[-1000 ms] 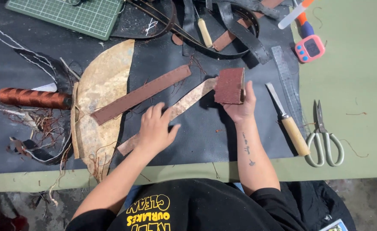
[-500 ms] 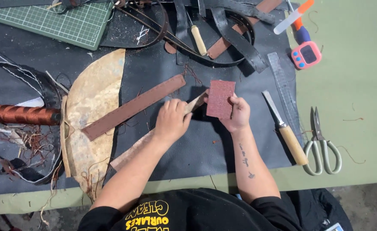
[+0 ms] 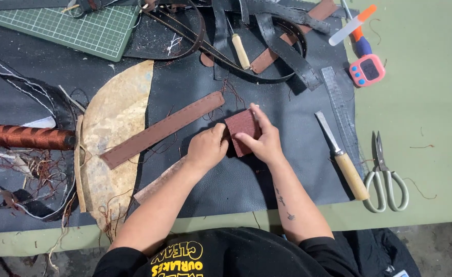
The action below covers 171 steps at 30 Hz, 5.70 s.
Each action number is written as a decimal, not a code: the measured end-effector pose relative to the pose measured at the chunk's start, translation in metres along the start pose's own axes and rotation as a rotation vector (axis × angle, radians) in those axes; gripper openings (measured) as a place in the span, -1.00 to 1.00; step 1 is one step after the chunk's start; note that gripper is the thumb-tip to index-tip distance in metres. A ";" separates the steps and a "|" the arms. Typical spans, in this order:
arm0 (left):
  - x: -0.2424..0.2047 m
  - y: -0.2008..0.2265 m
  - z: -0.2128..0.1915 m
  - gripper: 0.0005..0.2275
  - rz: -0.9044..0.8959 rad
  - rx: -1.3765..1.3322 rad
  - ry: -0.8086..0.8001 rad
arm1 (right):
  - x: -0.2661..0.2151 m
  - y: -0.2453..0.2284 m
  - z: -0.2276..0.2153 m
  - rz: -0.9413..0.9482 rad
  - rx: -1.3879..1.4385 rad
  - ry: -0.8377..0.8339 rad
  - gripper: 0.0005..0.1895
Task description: The person is sanding and burnishing the edges of a leather strap on a workbench.
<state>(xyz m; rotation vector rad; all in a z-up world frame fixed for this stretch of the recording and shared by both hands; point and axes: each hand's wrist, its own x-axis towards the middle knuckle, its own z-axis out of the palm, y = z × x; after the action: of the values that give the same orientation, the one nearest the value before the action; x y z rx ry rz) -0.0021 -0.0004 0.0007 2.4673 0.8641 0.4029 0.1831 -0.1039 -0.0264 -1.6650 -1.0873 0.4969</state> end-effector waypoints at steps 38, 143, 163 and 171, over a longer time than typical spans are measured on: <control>-0.004 -0.007 0.019 -0.74 -0.009 0.070 0.106 | -0.006 -0.057 -0.001 0.092 -0.489 -0.036 0.08; 0.007 -0.008 0.037 -0.47 -0.371 -1.441 -0.262 | 0.006 -0.050 0.009 0.138 -0.171 0.001 -0.04; 0.012 -0.013 0.037 -0.50 -0.526 -1.513 -0.273 | 0.002 -0.080 0.011 0.234 -0.029 0.096 0.04; 0.014 -0.008 0.030 -0.74 -0.585 -1.616 -0.225 | 0.009 -0.056 0.008 0.168 -0.033 -0.018 0.05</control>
<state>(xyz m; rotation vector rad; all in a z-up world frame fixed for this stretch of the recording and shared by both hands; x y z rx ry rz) 0.0170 0.0035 -0.0277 0.7191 0.6451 0.3515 0.1584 -0.0892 0.0232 -1.7928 -0.9778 0.6058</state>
